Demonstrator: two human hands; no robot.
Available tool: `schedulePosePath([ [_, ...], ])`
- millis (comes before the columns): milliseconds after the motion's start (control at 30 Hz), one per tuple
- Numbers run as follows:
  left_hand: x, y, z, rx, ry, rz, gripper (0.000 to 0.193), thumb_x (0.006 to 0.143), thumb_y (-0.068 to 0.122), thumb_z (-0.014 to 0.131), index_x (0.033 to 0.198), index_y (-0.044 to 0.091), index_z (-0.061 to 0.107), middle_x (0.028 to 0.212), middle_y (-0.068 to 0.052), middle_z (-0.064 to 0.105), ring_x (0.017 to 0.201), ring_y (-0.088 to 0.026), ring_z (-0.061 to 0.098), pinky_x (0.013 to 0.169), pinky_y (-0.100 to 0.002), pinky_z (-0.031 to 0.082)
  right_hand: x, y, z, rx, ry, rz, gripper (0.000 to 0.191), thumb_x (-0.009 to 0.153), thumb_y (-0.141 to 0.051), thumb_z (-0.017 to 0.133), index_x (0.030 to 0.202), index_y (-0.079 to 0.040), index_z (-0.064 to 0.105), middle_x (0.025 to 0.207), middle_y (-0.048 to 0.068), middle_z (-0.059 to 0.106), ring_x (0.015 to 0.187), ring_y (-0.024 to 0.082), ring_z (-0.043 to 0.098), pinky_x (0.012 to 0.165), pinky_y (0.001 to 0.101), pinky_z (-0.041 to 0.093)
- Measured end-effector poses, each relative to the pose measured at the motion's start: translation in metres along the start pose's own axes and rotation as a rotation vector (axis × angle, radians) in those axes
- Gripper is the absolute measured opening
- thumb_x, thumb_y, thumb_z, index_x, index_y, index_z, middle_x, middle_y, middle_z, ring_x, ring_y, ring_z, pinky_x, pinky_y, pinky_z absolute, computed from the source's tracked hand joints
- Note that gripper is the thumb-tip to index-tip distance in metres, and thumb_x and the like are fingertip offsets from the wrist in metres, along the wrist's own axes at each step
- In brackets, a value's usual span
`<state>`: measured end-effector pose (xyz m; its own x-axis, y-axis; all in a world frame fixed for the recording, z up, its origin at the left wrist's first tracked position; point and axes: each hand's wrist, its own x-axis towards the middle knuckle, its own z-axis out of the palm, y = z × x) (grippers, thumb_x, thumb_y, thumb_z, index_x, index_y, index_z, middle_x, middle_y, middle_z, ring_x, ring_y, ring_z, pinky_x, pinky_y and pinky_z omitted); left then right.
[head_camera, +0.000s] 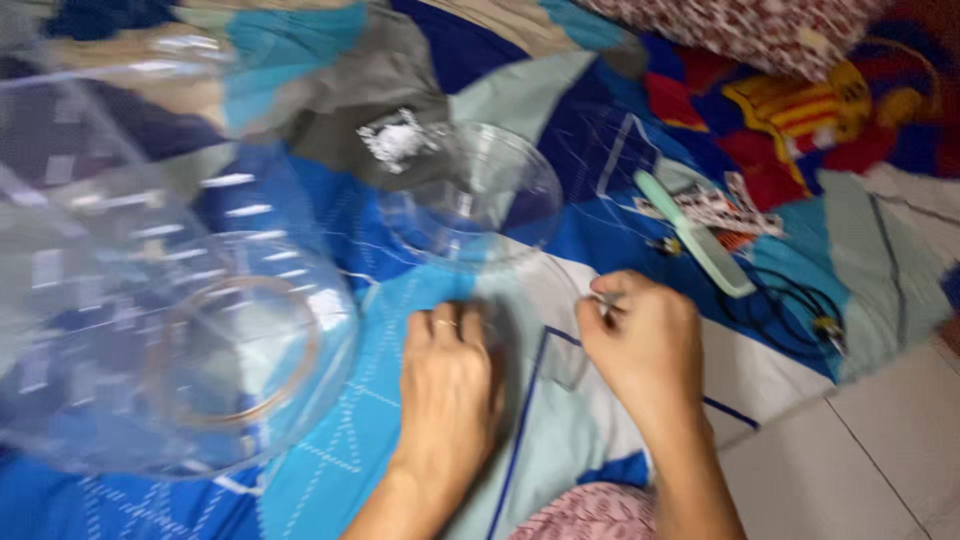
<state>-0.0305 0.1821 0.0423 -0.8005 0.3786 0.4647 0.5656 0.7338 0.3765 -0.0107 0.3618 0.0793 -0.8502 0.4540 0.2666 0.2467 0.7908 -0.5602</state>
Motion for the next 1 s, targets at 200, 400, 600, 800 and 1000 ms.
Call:
schedulePosePath([
  [200, -0.041, -0.034, -0.067, -0.160, 0.263, 0.324, 0.025, 0.080, 0.013, 0.080, 0.103, 0.009, 0.070, 0.107, -0.011, 0.067, 0.091, -0.030, 0.060, 0.081, -0.040, 0.048, -0.034, -0.045, 0.015, 0.604, -0.315, 0.025, 0.027, 0.089, -0.006, 0.058, 0.106, -0.007, 0.079, 0.065, -0.007, 0.066, 0.050, 0.003, 0.047, 0.046, 0.0222, 0.037],
  [400, -0.079, -0.105, -0.128, -0.022, 0.602, 0.418, 0.021, 0.073, 0.020, 0.079, 0.091, 0.024, 0.070, 0.109, 0.001, 0.071, 0.081, -0.021, 0.058, 0.088, -0.035, 0.044, -0.089, -0.119, 0.079, 0.934, -0.546, -0.059, 0.021, 0.083, -0.005, 0.081, 0.104, -0.003, 0.079, 0.059, -0.007, 0.055, 0.051, -0.001, 0.040, 0.046, 0.0197, 0.027],
  [600, -0.085, -0.159, -0.165, -0.160, 0.951, -0.200, 0.027, 0.100, 0.006, 0.060, 0.126, 0.006, 0.055, 0.134, -0.015, 0.059, 0.119, -0.031, 0.055, 0.107, -0.038, 0.041, -0.122, -0.194, 0.113, 0.656, -0.283, -0.115, 0.032, 0.064, -0.011, 0.095, 0.092, -0.006, 0.079, 0.051, -0.009, 0.045, 0.046, -0.001, 0.036, 0.042, 0.0195, 0.026],
  [800, -0.083, -0.220, -0.184, -0.322, 0.848, -0.499, 0.039, 0.100, 0.006, 0.054, 0.138, 0.000, 0.055, 0.143, -0.019, 0.056, 0.131, -0.031, 0.054, 0.113, -0.041, 0.040, -0.130, -0.224, 0.132, 0.783, -0.128, -0.223, 0.019, 0.076, -0.003, 0.087, 0.091, -0.001, 0.077, 0.055, -0.011, 0.045, 0.050, -0.004, 0.038, 0.046, 0.0176, 0.026],
  [1000, -0.081, -0.239, -0.152, -1.106, 0.759, -0.900, 0.043, 0.100, 0.023, 0.050, 0.139, 0.007, 0.058, 0.128, -0.007, 0.067, 0.113, -0.015, 0.060, 0.101, -0.034, 0.044, -0.121, -0.208, 0.129, 0.753, -0.082, -0.245, 0.014, 0.081, 0.000, 0.081, 0.095, 0.002, 0.076, 0.056, -0.010, 0.052, 0.051, -0.004, 0.042, 0.047, 0.0169, 0.027],
])
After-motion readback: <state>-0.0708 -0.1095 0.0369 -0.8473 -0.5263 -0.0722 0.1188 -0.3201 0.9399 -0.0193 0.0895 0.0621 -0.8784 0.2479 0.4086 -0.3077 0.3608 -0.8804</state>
